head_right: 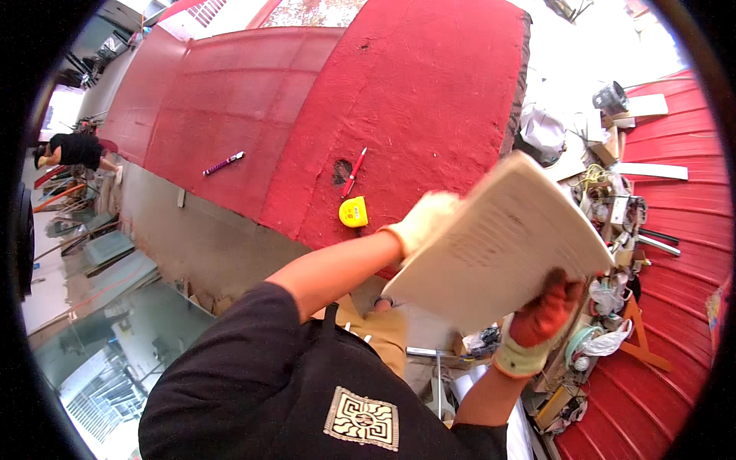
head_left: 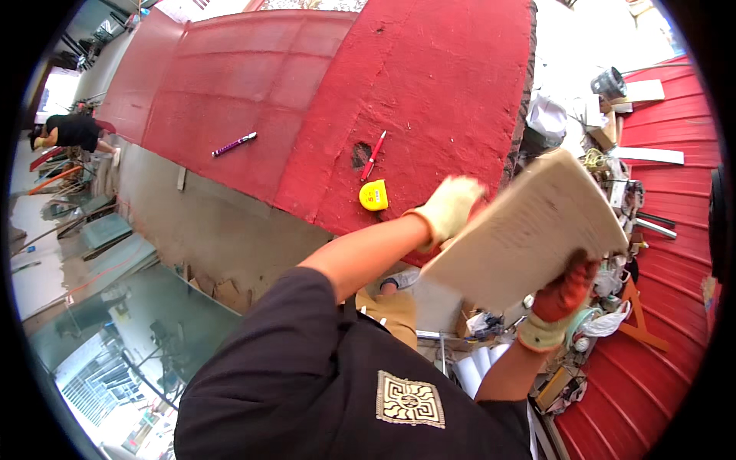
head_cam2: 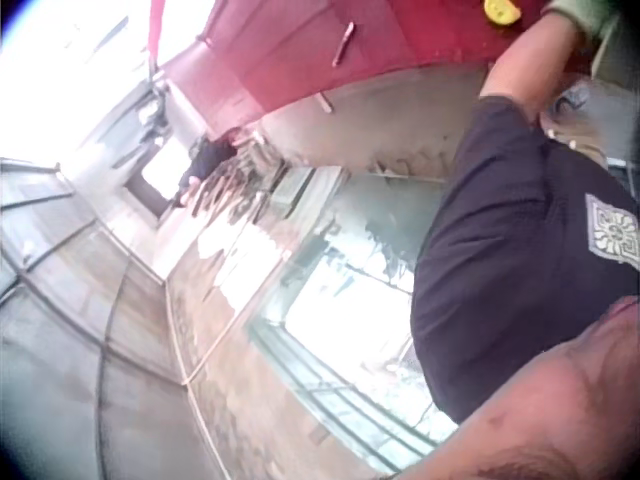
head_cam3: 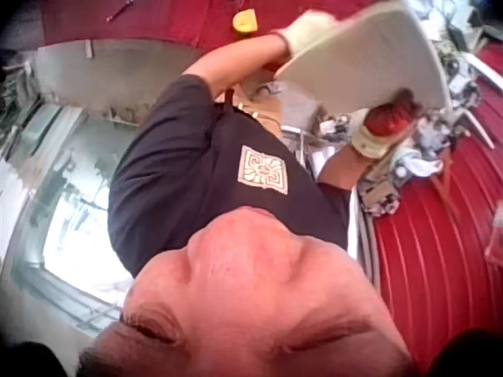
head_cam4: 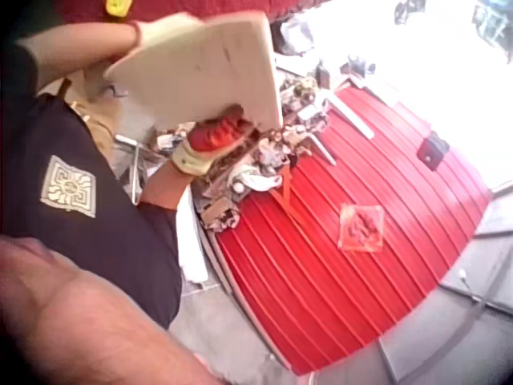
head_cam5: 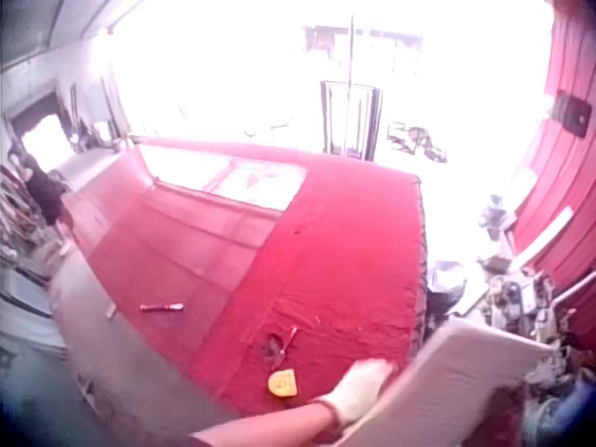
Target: The person writes notes in a notebook, then uses a measuring tape to measure the length of a large glass pane resting on a red work surface, and then places the notebook and a marker on the table.
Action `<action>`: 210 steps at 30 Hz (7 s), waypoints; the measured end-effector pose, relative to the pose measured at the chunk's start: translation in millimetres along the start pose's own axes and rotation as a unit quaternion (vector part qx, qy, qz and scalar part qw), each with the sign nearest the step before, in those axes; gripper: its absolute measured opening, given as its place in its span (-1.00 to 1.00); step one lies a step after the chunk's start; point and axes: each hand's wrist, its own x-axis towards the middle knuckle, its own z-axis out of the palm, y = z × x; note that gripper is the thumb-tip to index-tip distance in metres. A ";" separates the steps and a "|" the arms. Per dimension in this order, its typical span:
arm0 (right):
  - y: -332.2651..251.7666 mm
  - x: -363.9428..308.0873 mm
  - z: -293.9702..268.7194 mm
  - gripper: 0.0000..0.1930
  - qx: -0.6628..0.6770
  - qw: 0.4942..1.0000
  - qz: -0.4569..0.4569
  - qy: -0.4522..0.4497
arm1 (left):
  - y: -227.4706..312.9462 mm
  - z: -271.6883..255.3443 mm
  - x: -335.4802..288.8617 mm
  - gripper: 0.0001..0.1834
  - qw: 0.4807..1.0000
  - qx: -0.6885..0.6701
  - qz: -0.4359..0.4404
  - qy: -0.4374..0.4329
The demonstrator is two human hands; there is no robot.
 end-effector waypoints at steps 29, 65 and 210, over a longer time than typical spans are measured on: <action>254.0 16.9 196.3 -0.54 -0.653 0.744 -0.134 0.037 | -133.8 -126.6 -170.3 -0.45 0.940 -0.088 -0.287 0.162; 241.8 26.3 192.7 -0.54 -0.662 0.741 -0.108 0.021 | -119.0 -169.5 -145.6 -0.29 0.898 0.027 -0.432 0.076; 254.8 16.3 189.3 -0.53 -0.670 0.727 -0.145 0.039 | -289.7 -150.7 -280.5 -0.42 0.758 0.353 -0.420 0.352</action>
